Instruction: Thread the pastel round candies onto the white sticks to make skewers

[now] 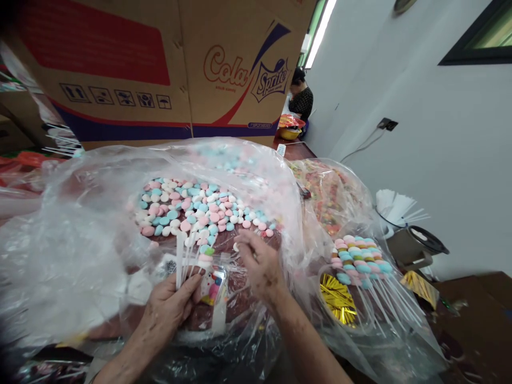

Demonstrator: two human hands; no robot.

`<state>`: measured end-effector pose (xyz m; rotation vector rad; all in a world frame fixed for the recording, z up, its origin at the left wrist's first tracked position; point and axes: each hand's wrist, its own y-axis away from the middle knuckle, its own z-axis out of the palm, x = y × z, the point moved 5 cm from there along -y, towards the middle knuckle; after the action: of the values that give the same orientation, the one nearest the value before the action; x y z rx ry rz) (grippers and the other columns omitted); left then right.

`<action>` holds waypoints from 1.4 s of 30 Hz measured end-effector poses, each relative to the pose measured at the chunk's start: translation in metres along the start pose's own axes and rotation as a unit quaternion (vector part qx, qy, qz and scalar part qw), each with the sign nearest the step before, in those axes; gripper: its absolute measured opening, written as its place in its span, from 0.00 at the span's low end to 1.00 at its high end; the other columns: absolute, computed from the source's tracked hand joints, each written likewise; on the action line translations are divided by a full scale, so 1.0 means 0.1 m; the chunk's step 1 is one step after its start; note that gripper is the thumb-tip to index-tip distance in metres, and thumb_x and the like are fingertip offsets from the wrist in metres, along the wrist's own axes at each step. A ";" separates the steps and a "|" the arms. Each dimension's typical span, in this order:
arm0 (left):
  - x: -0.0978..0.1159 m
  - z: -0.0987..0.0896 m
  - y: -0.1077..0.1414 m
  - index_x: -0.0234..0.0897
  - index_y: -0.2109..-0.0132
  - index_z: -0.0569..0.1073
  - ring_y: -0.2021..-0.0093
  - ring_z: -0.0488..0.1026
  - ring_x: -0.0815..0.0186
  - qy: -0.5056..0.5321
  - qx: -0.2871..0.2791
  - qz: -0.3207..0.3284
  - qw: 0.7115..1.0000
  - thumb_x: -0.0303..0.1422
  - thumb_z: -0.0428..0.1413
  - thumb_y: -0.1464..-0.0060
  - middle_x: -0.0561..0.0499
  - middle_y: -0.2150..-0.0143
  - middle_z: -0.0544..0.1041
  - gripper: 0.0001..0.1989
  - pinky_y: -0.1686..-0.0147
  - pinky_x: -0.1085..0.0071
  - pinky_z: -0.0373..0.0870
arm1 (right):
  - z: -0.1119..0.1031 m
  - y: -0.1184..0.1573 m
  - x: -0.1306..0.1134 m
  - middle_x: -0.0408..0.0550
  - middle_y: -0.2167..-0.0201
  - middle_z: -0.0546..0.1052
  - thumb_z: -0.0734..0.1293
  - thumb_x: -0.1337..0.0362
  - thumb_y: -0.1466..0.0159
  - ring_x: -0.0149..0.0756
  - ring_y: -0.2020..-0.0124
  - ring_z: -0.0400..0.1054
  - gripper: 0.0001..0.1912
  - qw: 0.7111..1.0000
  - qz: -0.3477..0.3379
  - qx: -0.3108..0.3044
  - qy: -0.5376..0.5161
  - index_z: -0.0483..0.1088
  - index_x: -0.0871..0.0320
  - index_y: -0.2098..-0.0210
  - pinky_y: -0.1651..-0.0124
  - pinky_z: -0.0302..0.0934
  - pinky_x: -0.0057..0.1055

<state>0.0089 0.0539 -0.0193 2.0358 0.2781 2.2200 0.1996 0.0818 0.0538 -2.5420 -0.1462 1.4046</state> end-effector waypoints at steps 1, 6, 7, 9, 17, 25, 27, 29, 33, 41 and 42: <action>0.01 0.00 0.01 0.36 0.76 0.71 0.87 0.54 0.75 0.022 0.008 -0.012 1.000 0.45 0.61 0.53 0.60 0.86 0.65 0.17 0.88 0.77 0.47 | -0.04 -0.09 0.03 0.47 0.60 0.79 0.60 0.63 0.33 0.36 0.59 0.72 0.12 0.999 -0.003 -0.006 0.044 0.74 0.55 0.55 0.55 0.64 0.32; 0.08 0.01 0.03 0.36 0.76 0.68 0.90 0.54 0.78 0.097 0.036 -0.040 0.994 0.47 0.64 0.58 0.60 0.86 0.66 0.20 0.89 0.79 0.45 | 0.16 -0.33 0.16 0.49 0.64 0.75 0.62 0.70 0.36 0.38 0.60 0.67 0.07 0.934 -0.086 -0.172 0.300 0.73 0.58 0.65 0.55 0.59 0.33; 0.09 0.00 0.03 0.35 0.76 0.68 0.90 0.54 0.79 0.111 0.046 -0.039 0.992 0.47 0.64 0.59 0.60 0.85 0.67 0.20 0.90 0.80 0.45 | 0.22 -0.33 0.18 0.51 0.64 0.74 0.62 0.71 0.37 0.39 0.59 0.66 0.07 0.917 -0.095 -0.189 0.339 0.72 0.58 0.66 0.55 0.58 0.33; 0.09 -0.03 0.04 0.34 0.74 0.69 0.90 0.54 0.80 0.144 0.065 -0.037 0.987 0.46 0.65 0.59 0.60 0.85 0.68 0.19 0.90 0.81 0.45 | 0.30 -0.33 0.17 0.52 0.65 0.74 0.62 0.72 0.37 0.40 0.60 0.66 0.07 0.900 -0.106 -0.185 0.380 0.71 0.58 0.67 0.56 0.58 0.33; 0.07 -0.08 0.04 0.33 0.69 0.71 0.90 0.56 0.80 0.203 0.079 -0.012 0.976 0.44 0.65 0.57 0.60 0.83 0.70 0.18 0.90 0.84 0.49 | 0.59 -0.36 -0.21 0.49 0.61 0.73 0.60 0.72 0.37 0.37 0.60 0.66 0.09 0.946 -0.168 -0.120 0.248 0.68 0.58 0.58 0.57 0.60 0.31; 0.04 -0.08 0.04 0.33 0.71 0.70 0.90 0.56 0.81 0.204 0.076 -0.011 0.976 0.44 0.65 0.56 0.60 0.83 0.71 0.19 0.91 0.85 0.49 | 0.92 -0.28 -0.18 0.54 0.62 0.74 0.61 0.73 0.37 0.43 0.58 0.67 0.08 0.904 -0.155 -0.170 0.360 0.68 0.59 0.61 0.55 0.62 0.35; 0.05 -0.08 0.04 0.33 0.72 0.69 0.90 0.57 0.80 0.201 0.076 -0.010 0.977 0.45 0.66 0.57 0.60 0.83 0.70 0.19 0.91 0.85 0.49 | 0.96 -0.25 -0.20 0.54 0.62 0.75 0.60 0.74 0.37 0.44 0.57 0.67 0.09 0.898 -0.174 -0.172 0.367 0.69 0.58 0.60 0.55 0.62 0.36; 0.07 -0.07 0.04 0.33 0.73 0.69 0.90 0.57 0.80 0.195 0.077 -0.006 0.978 0.45 0.65 0.57 0.59 0.83 0.71 0.19 0.91 0.84 0.50 | 1.00 -0.24 -0.24 0.54 0.62 0.75 0.59 0.74 0.37 0.43 0.58 0.67 0.10 0.896 -0.183 -0.178 0.363 0.69 0.58 0.60 0.55 0.63 0.36; 0.05 -0.08 0.04 0.33 0.73 0.70 0.90 0.56 0.80 0.189 0.080 -0.010 0.979 0.45 0.65 0.56 0.59 0.83 0.70 0.19 0.91 0.84 0.49 | 0.90 -0.28 -0.24 0.50 0.65 0.75 0.61 0.72 0.39 0.38 0.65 0.67 0.08 0.930 -0.093 -0.191 0.300 0.68 0.57 0.61 0.62 0.61 0.31; -0.01 -0.08 0.04 0.33 0.75 0.69 0.89 0.56 0.80 0.170 0.067 -0.027 0.983 0.44 0.64 0.54 0.59 0.83 0.69 0.19 0.90 0.84 0.47 | 0.23 -0.51 0.23 0.44 0.72 0.70 0.62 0.69 0.42 0.33 0.70 0.61 0.02 0.947 0.018 -0.131 0.292 0.64 0.57 0.71 0.68 0.49 0.28; -0.01 -0.07 0.03 0.33 0.75 0.69 0.90 0.55 0.80 0.171 0.068 -0.025 0.983 0.44 0.64 0.54 0.59 0.83 0.69 0.19 0.90 0.84 0.47 | 0.18 -0.52 0.26 0.45 0.71 0.71 0.62 0.69 0.41 0.34 0.69 0.61 0.02 0.947 0.009 -0.112 0.301 0.64 0.57 0.70 0.67 0.50 0.28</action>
<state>0.0017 0.0501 -0.0198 1.6712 0.5194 2.5745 0.1995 0.1397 0.0366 -3.0332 -0.1803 0.5822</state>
